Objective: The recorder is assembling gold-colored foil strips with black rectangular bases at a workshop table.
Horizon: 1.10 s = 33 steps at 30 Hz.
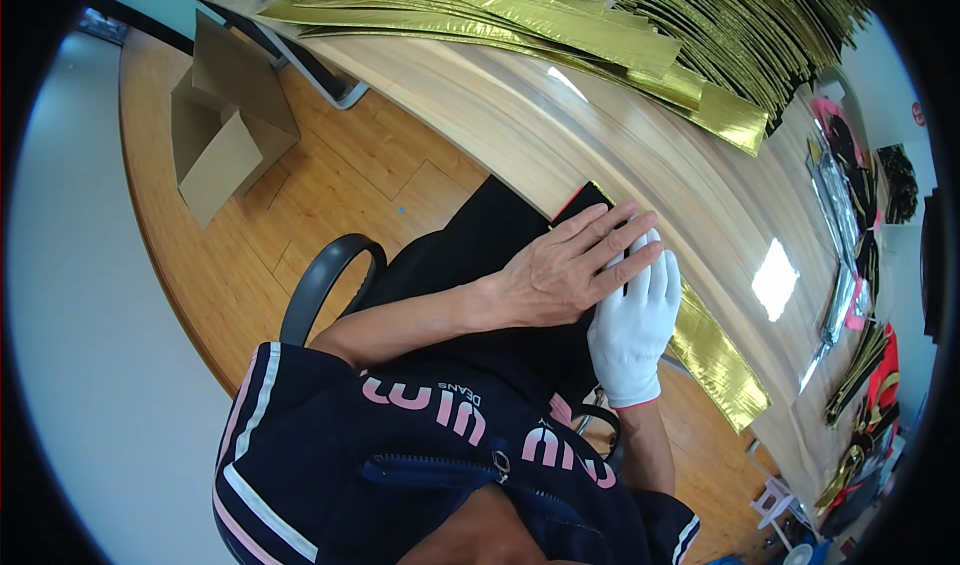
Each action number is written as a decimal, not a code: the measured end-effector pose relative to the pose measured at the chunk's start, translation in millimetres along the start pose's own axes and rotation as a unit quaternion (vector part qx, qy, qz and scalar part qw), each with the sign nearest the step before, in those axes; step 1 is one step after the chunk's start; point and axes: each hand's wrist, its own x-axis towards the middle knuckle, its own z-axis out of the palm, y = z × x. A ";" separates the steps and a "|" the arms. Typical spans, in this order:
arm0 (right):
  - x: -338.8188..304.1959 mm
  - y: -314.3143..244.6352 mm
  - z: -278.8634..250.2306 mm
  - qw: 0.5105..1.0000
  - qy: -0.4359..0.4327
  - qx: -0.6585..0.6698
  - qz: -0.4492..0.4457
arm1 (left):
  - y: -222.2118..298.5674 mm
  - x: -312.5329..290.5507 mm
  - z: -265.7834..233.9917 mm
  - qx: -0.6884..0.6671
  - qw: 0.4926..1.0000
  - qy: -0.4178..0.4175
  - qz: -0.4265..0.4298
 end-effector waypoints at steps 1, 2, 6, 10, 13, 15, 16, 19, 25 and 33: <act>2.3 0.9 1.0 1.000 -0.001 0.002 -0.006 | -2.0 -0.2 2.0 0.002 1.000 -0.002 -0.001; 3.5 2.4 -1.2 1.000 0.001 -0.003 -0.009 | -2.4 2.5 3.2 0.004 1.000 0.015 0.000; 9.4 11.0 -13.9 1.000 -0.011 0.011 -0.015 | -1.7 15.7 2.3 0.018 0.999 0.034 0.010; 3.0 9.5 -4.9 0.997 0.010 0.074 0.009 | -1.7 14.3 -0.4 0.011 1.000 0.026 0.012; 1.0 4.6 -11.2 0.998 -0.011 0.053 -0.022 | 3.2 9.6 -9.6 0.010 1.000 0.019 -0.005; 2.7 1.8 -21.9 0.998 -0.007 0.058 -0.024 | 6.4 6.8 -13.5 0.018 1.000 0.003 -0.003; -2.6 2.0 -26.4 0.999 0.001 0.048 -0.017 | 7.3 5.0 -13.2 0.023 1.000 -0.005 -0.003; -26.6 -2.0 -45.4 0.987 0.049 0.146 0.051 | 9.0 8.0 -14.8 0.027 0.999 -0.042 0.010; -97.4 -3.5 -69.4 0.957 0.043 0.268 0.102 | 10.2 12.8 -20.3 0.068 0.991 -0.109 0.046; -164.7 8.3 -39.7 0.610 0.299 0.453 0.577 | 10.8 15.2 -24.1 0.080 0.988 -0.124 0.048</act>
